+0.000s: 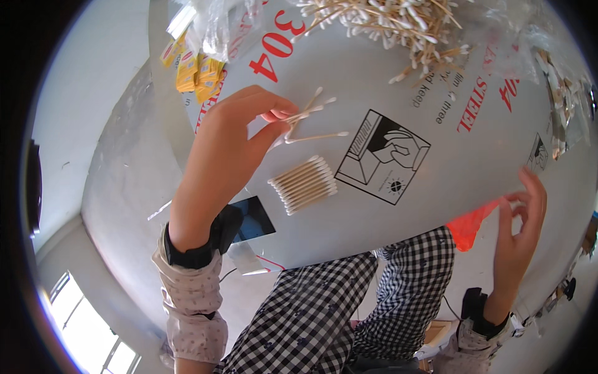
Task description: Sorting and arranging cotton swabs on a workbench for packaging.
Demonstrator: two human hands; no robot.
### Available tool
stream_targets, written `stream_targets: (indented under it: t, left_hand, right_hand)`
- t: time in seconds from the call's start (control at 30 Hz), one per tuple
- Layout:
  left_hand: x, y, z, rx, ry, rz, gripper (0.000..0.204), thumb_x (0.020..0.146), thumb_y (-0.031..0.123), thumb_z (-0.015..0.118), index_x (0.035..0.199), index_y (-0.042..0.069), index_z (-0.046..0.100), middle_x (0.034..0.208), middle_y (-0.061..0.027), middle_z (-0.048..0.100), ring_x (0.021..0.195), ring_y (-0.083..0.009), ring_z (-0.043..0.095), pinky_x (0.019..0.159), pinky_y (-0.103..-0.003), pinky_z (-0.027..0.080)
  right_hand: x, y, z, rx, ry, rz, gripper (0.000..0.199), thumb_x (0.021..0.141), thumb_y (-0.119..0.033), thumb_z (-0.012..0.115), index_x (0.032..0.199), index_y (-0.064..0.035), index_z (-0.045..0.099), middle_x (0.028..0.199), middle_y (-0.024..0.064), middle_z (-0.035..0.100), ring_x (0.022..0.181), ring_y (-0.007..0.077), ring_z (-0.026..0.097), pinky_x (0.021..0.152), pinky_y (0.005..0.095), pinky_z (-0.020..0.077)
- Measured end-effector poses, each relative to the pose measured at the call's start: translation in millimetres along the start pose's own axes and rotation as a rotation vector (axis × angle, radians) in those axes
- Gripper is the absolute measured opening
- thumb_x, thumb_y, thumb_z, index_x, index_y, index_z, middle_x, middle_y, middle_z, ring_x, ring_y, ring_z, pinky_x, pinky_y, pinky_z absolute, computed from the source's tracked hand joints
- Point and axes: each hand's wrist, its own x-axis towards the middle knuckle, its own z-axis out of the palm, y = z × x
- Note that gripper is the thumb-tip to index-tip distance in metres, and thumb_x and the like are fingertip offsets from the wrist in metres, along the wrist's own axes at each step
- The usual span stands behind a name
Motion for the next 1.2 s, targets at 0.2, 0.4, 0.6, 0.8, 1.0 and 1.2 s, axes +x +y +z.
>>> stream_targets:
  t: [0.2,0.4,0.6,0.8,1.0,1.2]
  left_hand:
    - [-51,-12,-13,-0.013,0.2,-0.139,0.025,0.071,0.0,0.07,0.095,0.002,0.063,0.085,-0.0108,0.06,0.081,-0.0294,0.059,0.072,-0.037,0.048]
    - [-57,-19,2,0.047,0.278,-0.104,0.029,0.067,0.002,0.074,0.093,0.004,0.062,0.086,-0.0077,0.057,0.083,-0.0271,0.057,0.069,-0.036,0.047]
    - [-50,-22,5,0.077,0.264,-0.003,0.016,0.068,-0.001,0.07,0.08,0.004,0.06,0.077,-0.0061,0.054,0.074,-0.025,0.055,0.063,-0.035,0.046]
    - [-58,-34,-5,0.023,0.3,-0.137,0.014,0.07,-0.003,0.068,0.08,0.002,0.059,0.075,-0.0086,0.054,0.073,-0.0265,0.056,0.064,-0.036,0.047]
    - [-32,-13,7,0.021,0.258,-0.048,0.008,0.074,-0.001,0.064,0.079,0.002,0.058,0.078,-0.0096,0.055,0.075,-0.0291,0.055,0.065,-0.039,0.045]
    - [-45,9,19,0.099,0.407,-0.021,0.037,0.074,0.002,0.065,0.11,-0.001,0.057,0.107,-0.0163,0.058,0.097,-0.0338,0.056,0.083,-0.04,0.046]
  right_hand:
    - [66,-120,84,0.27,-0.277,-0.593,0.042,0.071,0.008,0.062,0.112,-0.0025,0.057,0.117,0.0115,0.057,0.101,0.0304,0.055,0.087,0.0379,0.0446]
    - [93,-145,124,0.214,-0.316,-0.728,0.033,0.069,0.008,0.065,0.099,-0.0026,0.059,0.106,0.0087,0.058,0.101,0.0281,0.054,0.084,0.0359,0.0455]
    - [101,-138,124,0.21,-0.321,-0.652,0.017,0.07,0.004,0.065,0.078,-0.0033,0.053,0.078,0.0069,0.054,0.08,0.0271,0.051,0.072,0.0361,0.0411]
    - [97,-125,119,0.237,-0.313,-0.562,0.014,0.071,0.004,0.064,0.078,-0.0028,0.054,0.077,0.0077,0.054,0.08,0.0268,0.052,0.073,0.0357,0.0411]
    - [76,-154,137,0.257,-0.227,-0.775,0.017,0.068,0.003,0.069,0.082,-0.0031,0.06,0.085,0.0078,0.058,0.085,0.027,0.054,0.075,0.036,0.0438]
    - [73,-123,94,0.528,-0.121,-0.373,0.013,0.078,0.005,0.063,0.091,-0.0009,0.061,0.094,0.0054,0.061,0.087,0.0153,0.055,0.079,0.0261,0.0428]
